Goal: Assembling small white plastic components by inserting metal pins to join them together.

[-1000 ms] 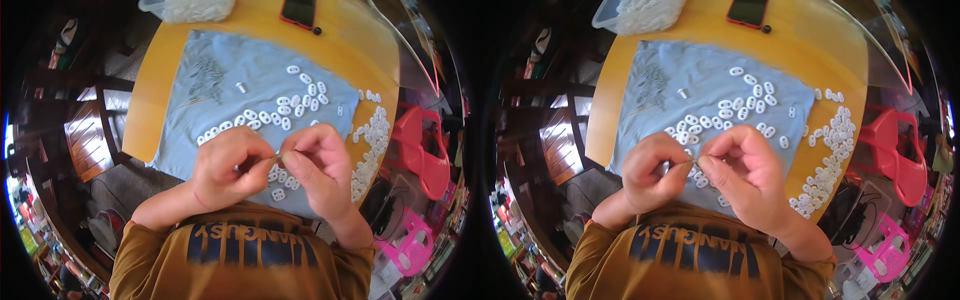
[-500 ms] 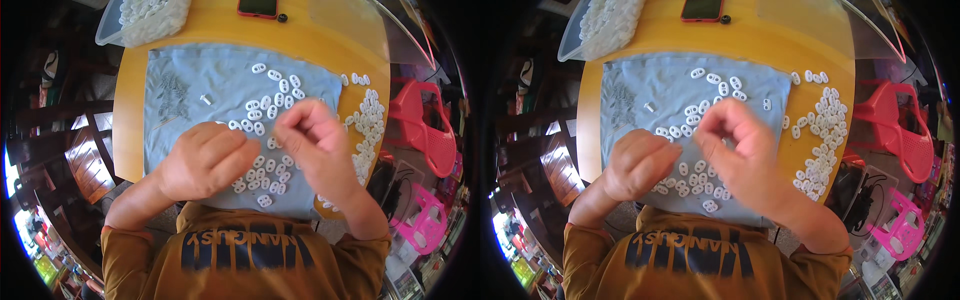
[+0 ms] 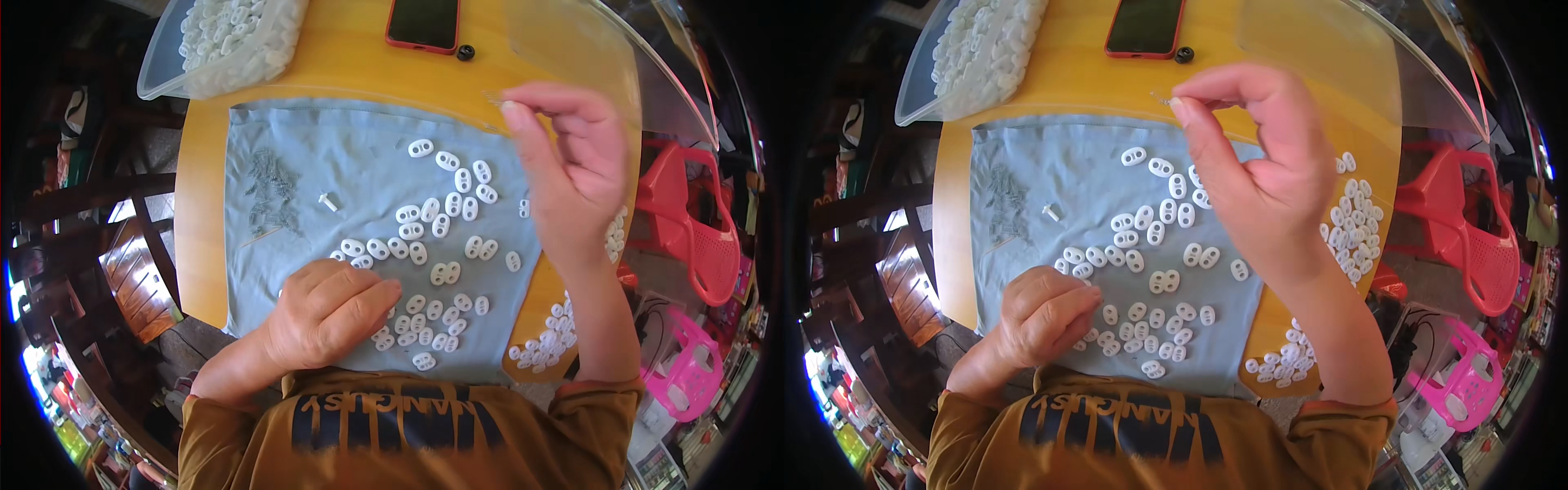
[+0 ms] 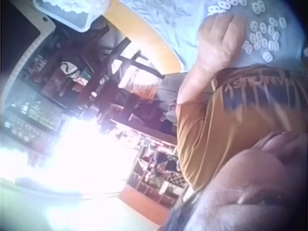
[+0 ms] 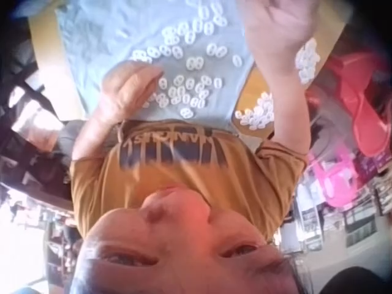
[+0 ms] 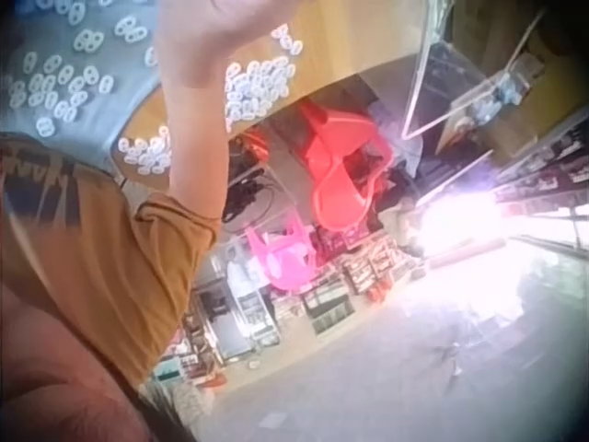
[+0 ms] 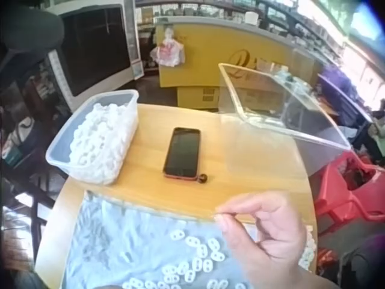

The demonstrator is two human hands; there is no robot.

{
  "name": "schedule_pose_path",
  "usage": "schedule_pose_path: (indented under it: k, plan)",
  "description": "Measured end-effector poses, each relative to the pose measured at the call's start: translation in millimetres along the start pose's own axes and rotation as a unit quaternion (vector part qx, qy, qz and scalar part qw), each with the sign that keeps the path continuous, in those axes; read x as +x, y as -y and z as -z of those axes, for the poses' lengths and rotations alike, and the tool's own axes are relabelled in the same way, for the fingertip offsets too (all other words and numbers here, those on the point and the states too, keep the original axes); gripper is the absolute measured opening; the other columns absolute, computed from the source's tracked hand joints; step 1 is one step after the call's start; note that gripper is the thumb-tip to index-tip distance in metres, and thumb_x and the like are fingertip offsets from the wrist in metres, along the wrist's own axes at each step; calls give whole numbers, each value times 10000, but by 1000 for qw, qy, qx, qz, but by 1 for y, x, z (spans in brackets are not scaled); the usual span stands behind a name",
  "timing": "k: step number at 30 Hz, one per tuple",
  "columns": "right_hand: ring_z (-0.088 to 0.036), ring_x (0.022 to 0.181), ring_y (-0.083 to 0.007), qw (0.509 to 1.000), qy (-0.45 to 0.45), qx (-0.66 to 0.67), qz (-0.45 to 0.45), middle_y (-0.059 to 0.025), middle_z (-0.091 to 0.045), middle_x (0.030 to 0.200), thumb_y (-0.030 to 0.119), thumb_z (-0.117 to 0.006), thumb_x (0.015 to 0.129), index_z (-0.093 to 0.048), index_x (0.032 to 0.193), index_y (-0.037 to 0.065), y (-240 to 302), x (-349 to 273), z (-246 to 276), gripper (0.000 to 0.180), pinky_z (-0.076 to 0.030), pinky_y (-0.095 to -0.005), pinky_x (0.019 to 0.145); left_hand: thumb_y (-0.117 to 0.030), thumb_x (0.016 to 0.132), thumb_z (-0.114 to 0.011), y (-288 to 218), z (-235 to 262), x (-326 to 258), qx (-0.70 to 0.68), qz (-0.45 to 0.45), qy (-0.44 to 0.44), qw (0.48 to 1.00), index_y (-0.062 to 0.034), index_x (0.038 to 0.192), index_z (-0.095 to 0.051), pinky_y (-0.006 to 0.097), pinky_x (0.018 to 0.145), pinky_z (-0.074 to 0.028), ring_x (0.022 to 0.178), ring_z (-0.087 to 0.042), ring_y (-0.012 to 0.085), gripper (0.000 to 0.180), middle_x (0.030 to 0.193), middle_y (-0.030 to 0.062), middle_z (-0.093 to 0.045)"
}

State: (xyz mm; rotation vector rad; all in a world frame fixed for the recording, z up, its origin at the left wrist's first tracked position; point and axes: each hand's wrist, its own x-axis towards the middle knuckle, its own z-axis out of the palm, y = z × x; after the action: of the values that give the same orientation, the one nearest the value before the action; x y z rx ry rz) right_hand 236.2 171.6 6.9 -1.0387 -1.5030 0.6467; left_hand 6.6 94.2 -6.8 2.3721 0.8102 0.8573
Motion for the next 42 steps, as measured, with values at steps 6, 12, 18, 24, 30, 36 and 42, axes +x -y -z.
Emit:
schedule_pose_path:
  k: [6,12,18,24,30,36,42]
  plan:
    - [-577,877,-125,987,77,-118,-74,-66,-614,916,-3,-554,835,-574,972,-8,-25,-1,3,138,-435,-233,798,-1,639,-660,1,-2,0,-28,-16,-18,999,10,937,-587,293,446,-438,558,-550,205,306,763,86,-568]
    - [-598,814,-144,987,22,-133,-82,-80,-628,850,-17,-557,826,-590,913,-13,-28,2,24,93,-459,-236,742,0,621,-667,2,1,-3,-39,0,-5,999,6,941,-593,295,449,-436,562,-553,204,328,772,88,-576]
    - [-576,706,-208,970,97,-217,-55,-90,-593,770,7,-592,786,-575,850,2,-32,2,24,67,-453,-296,664,15,597,-682,1,-1,-6,-52,26,-3,998,-8,894,-597,291,451,-416,548,-549,198,310,739,73,-583]
    - [-558,702,-254,924,227,-290,-99,-94,-582,760,51,-608,758,-552,797,15,-28,11,23,77,-434,-348,625,9,631,-667,-8,-5,-13,-98,35,-8,995,8,969,-588,303,468,-452,581,-567,209,347,795,91,-579]
    - [-552,675,-276,889,298,-257,-233,-109,-580,720,115,-602,765,-563,758,5,-30,26,24,117,-436,-358,621,45,613,-672,-14,-8,-18,-125,44,12,991,14,966,-578,296,468,-451,584,-570,216,366,809,99,-576]
    - [-554,661,-278,873,305,-273,-266,-119,-574,688,111,-581,752,-566,725,4,-24,30,21,112,-441,-365,616,52,622,-673,-20,-2,-21,-138,65,-12,988,14,954,-583,299,476,-456,591,-572,224,346,797,101,-581]
    - [-568,643,-248,890,267,-320,-182,-115,-587,694,102,-570,749,-569,735,9,-31,23,25,94,-445,-350,598,43,626,-683,-27,1,-27,-154,95,-20,983,14,959,-588,299,502,-469,615,-584,234,347,788,103,-587]
